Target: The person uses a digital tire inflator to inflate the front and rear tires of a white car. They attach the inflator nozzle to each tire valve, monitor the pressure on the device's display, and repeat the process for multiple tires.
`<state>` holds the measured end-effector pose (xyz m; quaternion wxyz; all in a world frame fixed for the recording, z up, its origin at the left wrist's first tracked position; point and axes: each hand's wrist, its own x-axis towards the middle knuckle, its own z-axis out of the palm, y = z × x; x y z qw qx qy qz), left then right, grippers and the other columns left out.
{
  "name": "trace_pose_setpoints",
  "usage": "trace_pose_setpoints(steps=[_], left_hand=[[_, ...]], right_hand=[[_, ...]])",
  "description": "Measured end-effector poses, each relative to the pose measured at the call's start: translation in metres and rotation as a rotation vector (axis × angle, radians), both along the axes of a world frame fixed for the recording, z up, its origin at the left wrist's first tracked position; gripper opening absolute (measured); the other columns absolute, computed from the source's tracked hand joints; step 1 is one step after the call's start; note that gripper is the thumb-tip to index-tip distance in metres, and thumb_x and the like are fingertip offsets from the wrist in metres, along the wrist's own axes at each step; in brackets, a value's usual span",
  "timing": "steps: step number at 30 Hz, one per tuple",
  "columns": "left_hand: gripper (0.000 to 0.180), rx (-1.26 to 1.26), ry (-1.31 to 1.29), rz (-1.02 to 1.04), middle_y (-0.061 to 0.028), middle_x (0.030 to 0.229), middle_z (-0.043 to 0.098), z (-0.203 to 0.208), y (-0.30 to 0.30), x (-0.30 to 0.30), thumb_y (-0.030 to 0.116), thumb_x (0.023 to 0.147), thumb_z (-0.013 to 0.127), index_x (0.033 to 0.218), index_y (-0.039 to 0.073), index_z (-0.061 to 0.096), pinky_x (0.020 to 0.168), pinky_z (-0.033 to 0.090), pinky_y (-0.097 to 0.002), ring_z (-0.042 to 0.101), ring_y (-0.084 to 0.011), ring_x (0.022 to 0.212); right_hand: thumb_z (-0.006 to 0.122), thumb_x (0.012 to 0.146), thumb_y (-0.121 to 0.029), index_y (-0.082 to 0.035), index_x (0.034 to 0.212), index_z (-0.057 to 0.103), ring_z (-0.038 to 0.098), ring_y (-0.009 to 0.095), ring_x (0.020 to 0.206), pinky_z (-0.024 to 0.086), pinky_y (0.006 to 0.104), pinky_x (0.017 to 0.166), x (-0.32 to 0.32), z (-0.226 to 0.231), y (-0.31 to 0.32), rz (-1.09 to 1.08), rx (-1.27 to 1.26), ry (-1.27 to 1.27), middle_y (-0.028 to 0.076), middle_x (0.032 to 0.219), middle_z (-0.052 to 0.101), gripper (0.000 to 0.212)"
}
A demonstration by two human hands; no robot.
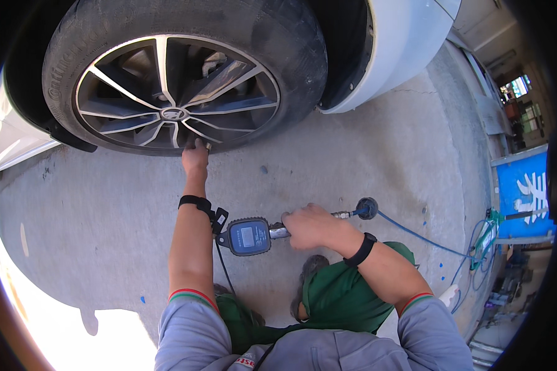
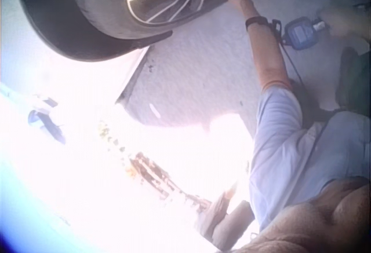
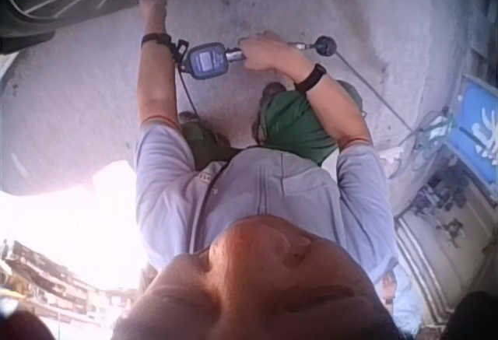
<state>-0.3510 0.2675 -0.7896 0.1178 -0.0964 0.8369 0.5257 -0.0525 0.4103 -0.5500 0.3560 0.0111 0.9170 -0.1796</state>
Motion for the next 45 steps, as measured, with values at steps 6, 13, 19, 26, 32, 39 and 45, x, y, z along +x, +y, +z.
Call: trace_pose_setpoints(steps=[6,13,19,26,32,39,45], left_hand=[[0.046,-0.059,0.041,0.120,-0.0174,0.090,0.073,-0.009,0.005,-0.005,0.042,0.104,0.054,0.113,-0.001,0.065,0.073,0.051,-0.0422,0.067,-0.0327,0.080],[0.051,-0.017,-0.140,0.079,-0.0242,0.108,0.074,0.028,0.006,0.005,0.042,0.107,0.046,0.114,-0.003,0.068,0.090,0.053,-0.0438,0.070,-0.0372,0.108],[0.048,0.024,-0.105,0.139,-0.0239,0.111,0.074,-0.011,0.000,-0.012,0.042,0.100,0.059,0.115,-0.002,0.070,0.093,0.052,-0.0428,0.070,-0.0367,0.110],[0.052,-0.020,-0.026,0.119,-0.0189,0.092,0.074,-0.024,0.008,-0.012,0.045,0.105,0.049,0.109,-0.002,0.071,0.074,0.052,-0.0430,0.070,-0.0322,0.083],[0.057,0.183,-0.188,0.194,-0.0141,0.071,0.069,-0.003,0.005,-0.004,0.050,0.104,0.050,0.100,-0.003,0.070,0.049,0.047,-0.0400,0.061,-0.0264,0.048],[0.051,0.116,-0.167,0.150,-0.0083,0.063,0.059,0.012,0.009,-0.004,0.048,0.107,0.049,0.091,0.001,0.064,0.042,0.036,-0.0362,0.054,-0.0209,0.046],[0.054,0.363,-0.314,0.213,-0.0108,0.065,0.063,0.018,0.001,0.000,0.048,0.103,0.057,0.092,-0.004,0.067,0.044,0.041,-0.0375,0.057,-0.0221,0.047]], right_hand=[[0.063,0.075,-0.012,0.001,0.095,0.069,0.073,0.042,0.092,0.054,0.0503,0.085,0.000,0.003,0.001,-0.027,0.009,-0.020,0.023,0.093,0.075,0.025],[0.061,0.073,-0.010,0.002,0.099,0.065,0.070,0.045,0.090,0.054,0.0530,0.082,0.000,0.002,0.002,-0.010,0.003,0.001,0.024,0.089,0.073,0.028],[0.061,0.075,-0.011,0.002,0.097,0.069,0.072,0.043,0.095,0.054,0.0510,0.087,-0.003,0.002,0.002,-0.028,0.012,-0.042,0.025,0.096,0.075,0.027],[0.061,0.077,-0.011,0.002,0.099,0.069,0.073,0.043,0.095,0.055,0.0515,0.086,-0.004,0.001,0.003,-0.033,0.027,-0.036,0.025,0.096,0.075,0.027],[0.061,0.076,-0.010,0.002,0.100,0.068,0.073,0.043,0.095,0.055,0.0517,0.084,-0.004,0.002,0.005,-0.021,0.026,-0.041,0.025,0.096,0.075,0.028],[0.062,0.076,-0.011,0.002,0.101,0.067,0.072,0.044,0.095,0.056,0.0520,0.083,-0.008,0.007,0.008,-0.052,0.002,-0.055,0.025,0.096,0.074,0.028],[0.062,0.076,-0.012,0.002,0.101,0.067,0.072,0.044,0.096,0.056,0.0520,0.083,-0.008,0.009,0.007,-0.043,0.004,-0.050,0.025,0.097,0.074,0.030]])
